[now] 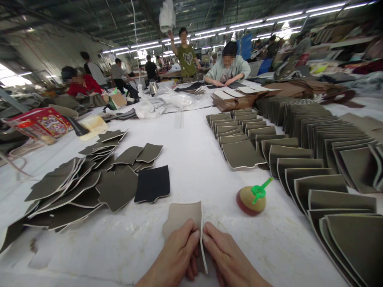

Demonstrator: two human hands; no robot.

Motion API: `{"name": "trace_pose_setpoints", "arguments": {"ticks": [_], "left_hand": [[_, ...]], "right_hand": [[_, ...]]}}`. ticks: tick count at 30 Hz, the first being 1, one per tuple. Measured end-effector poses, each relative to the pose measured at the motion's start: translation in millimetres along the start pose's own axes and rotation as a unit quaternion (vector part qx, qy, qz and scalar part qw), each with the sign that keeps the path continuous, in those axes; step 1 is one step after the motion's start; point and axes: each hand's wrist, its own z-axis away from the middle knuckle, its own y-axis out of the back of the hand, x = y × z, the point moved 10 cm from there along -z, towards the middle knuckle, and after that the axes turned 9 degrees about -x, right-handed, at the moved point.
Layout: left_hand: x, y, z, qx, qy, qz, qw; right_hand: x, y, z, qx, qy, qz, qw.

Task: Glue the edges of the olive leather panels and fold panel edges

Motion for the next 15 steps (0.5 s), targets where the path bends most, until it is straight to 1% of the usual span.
{"name": "trace_pose_setpoints", "arguments": {"ticks": [9, 15], "left_hand": [[5.2, -0.2, 3.4, 0.014, 0.005, -0.052, 0.999], [4.9, 1.1, 3.7, 0.016, -0.005, -0.074, 0.997]], "right_hand": [[-3.5, -1.3, 3.7, -0.012, -0.008, 0.035, 0.999], [-0.2, -0.8, 5.2, -0.007, -0.019, 0.033, 0.999]]}}
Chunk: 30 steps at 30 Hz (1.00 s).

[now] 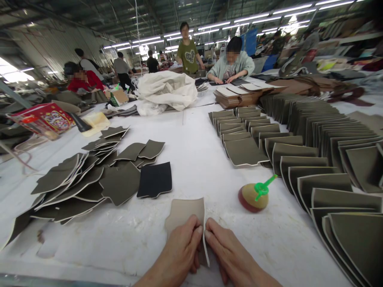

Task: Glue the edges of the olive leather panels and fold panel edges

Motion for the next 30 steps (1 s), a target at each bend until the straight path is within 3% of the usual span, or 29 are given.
{"name": "trace_pose_setpoints", "arguments": {"ticks": [15, 23, 30], "left_hand": [[1, 0.1, 3, 0.02, 0.004, -0.028, 0.999], [-2, -1.9, 0, 0.01, -0.003, 0.027, 1.0], [-1, -1.4, -2, -0.002, -0.005, 0.05, 0.999]], "right_hand": [[-2, 0, -3, 0.028, 0.042, -0.032, 0.998], [4, 6, -9, 0.078, 0.039, 0.027, 0.996], [10, 6, -12, 0.066, 0.036, 0.046, 0.996]]}}
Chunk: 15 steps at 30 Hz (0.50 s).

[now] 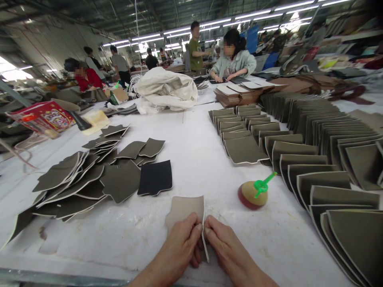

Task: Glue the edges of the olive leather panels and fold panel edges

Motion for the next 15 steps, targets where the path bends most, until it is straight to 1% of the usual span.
{"name": "trace_pose_setpoints", "arguments": {"ticks": [6, 10, 12, 15], "left_hand": [[0, -1.7, -1, -0.007, -0.004, 0.002, 1.0], [-2, -0.9, 0, 0.001, -0.014, 0.013, 1.0], [-1, -2.4, 1, -0.004, -0.026, 0.013, 1.0], [6, -4.2, 3, -0.024, -0.034, -0.007, 0.999]], "right_hand": [[1, 0, -2, -0.007, -0.002, 0.019, 1.0], [-11, 3, 5, -0.008, -0.008, 0.043, 0.999], [-17, 6, 9, -0.003, -0.026, 0.093, 0.995], [-17, 11, 11, 0.003, -0.068, 0.196, 0.978]]}}
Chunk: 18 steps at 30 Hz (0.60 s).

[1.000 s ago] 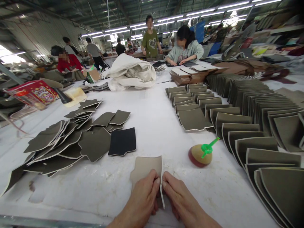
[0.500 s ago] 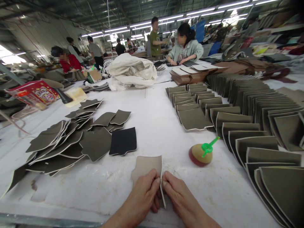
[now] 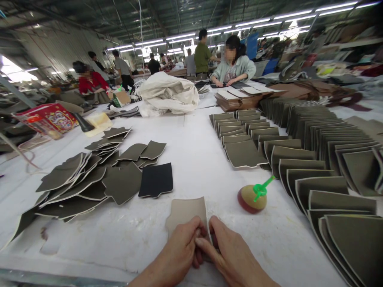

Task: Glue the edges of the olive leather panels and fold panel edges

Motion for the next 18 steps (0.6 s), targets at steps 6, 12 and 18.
{"name": "trace_pose_setpoints", "arguments": {"ticks": [6, 12, 18], "left_hand": [[77, 52.6, 11, 0.145, -0.113, -0.227, 0.956], [72, 44.7, -8, -0.025, -0.046, -0.195, 0.979], [49, 28.4, -4, -0.009, -0.017, -0.083, 0.996]], "right_hand": [[-2, 13, 2, 0.012, 0.041, 0.023, 0.999], [-6, 33, 16, -0.001, 0.097, -0.003, 0.995], [-7, 36, 19, 0.01, 0.103, -0.011, 0.995]]}}
